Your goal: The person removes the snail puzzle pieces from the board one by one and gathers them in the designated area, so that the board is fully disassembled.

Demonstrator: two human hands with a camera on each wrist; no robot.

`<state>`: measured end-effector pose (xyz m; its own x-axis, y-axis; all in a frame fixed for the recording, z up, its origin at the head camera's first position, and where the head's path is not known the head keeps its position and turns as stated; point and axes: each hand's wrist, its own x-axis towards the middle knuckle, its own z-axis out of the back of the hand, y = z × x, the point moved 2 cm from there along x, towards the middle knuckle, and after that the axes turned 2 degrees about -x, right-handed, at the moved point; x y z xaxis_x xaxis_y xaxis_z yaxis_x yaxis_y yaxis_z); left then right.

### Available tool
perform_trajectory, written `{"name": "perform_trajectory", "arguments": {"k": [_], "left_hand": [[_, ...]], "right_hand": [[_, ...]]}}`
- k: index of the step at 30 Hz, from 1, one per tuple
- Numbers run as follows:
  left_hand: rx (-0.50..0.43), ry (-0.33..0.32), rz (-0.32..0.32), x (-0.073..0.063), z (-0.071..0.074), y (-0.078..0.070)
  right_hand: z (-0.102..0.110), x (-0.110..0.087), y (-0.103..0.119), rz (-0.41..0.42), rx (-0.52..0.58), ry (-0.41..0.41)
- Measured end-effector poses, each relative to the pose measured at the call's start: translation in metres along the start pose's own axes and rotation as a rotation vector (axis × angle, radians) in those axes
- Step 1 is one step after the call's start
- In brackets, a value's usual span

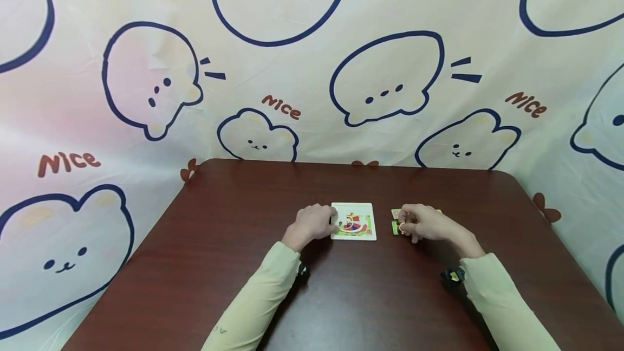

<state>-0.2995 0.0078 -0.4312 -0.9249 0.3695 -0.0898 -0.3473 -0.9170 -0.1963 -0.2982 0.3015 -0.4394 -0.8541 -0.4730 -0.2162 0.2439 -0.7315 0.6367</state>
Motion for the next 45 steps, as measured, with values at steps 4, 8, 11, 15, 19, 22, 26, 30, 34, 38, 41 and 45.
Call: {"name": "perform_trajectory", "arguments": {"k": [4, 8, 11, 15, 19, 22, 26, 30, 34, 38, 41, 45], "left_hand": [[-0.003, -0.004, -0.007, 0.001, -0.001, 0.001], [-0.001, -0.006, -0.009, 0.001, -0.001, 0.0], [0.001, -0.005, -0.003, 0.001, 0.0, 0.0], [0.003, 0.004, 0.007, 0.001, -0.001, 0.0], [0.011, 0.003, 0.02, 0.001, -0.001, 0.0], [0.014, -0.002, 0.027, 0.001, -0.001, 0.001], [0.003, -0.006, 0.02, 0.0, -0.001, 0.0], [-0.004, -0.002, 0.013, -0.001, 0.0, -0.001], [-0.004, 0.007, 0.014, -0.002, 0.0, -0.001], [-0.007, 0.009, 0.015, -0.002, 0.001, -0.002], [-0.011, 0.007, 0.014, -0.002, 0.001, -0.001], [-0.01, 0.007, 0.013, -0.002, 0.002, -0.001]], "right_hand": [[0.002, 0.0, -0.003, -0.01, -0.024, 0.019], [0.004, -0.001, -0.004, -0.041, -0.065, 0.018], [0.004, -0.001, -0.003, -0.065, -0.085, 0.017], [0.003, -0.001, 0.0, -0.102, -0.108, 0.006], [0.003, 0.002, 0.005, -0.128, -0.136, -0.008], [0.003, 0.004, 0.006, -0.15, -0.168, -0.007], [0.003, 0.005, 0.008, -0.206, -0.214, -0.009], [0.002, 0.005, 0.007, -0.21, -0.209, -0.009], [0.0, 0.007, 0.005, -0.18, -0.171, -0.004], [0.0, 0.007, 0.004, -0.159, -0.16, 0.008], [0.001, 0.007, 0.004, -0.148, -0.172, 0.029], [0.005, 0.008, 0.009, -0.123, -0.182, 0.016]]}}
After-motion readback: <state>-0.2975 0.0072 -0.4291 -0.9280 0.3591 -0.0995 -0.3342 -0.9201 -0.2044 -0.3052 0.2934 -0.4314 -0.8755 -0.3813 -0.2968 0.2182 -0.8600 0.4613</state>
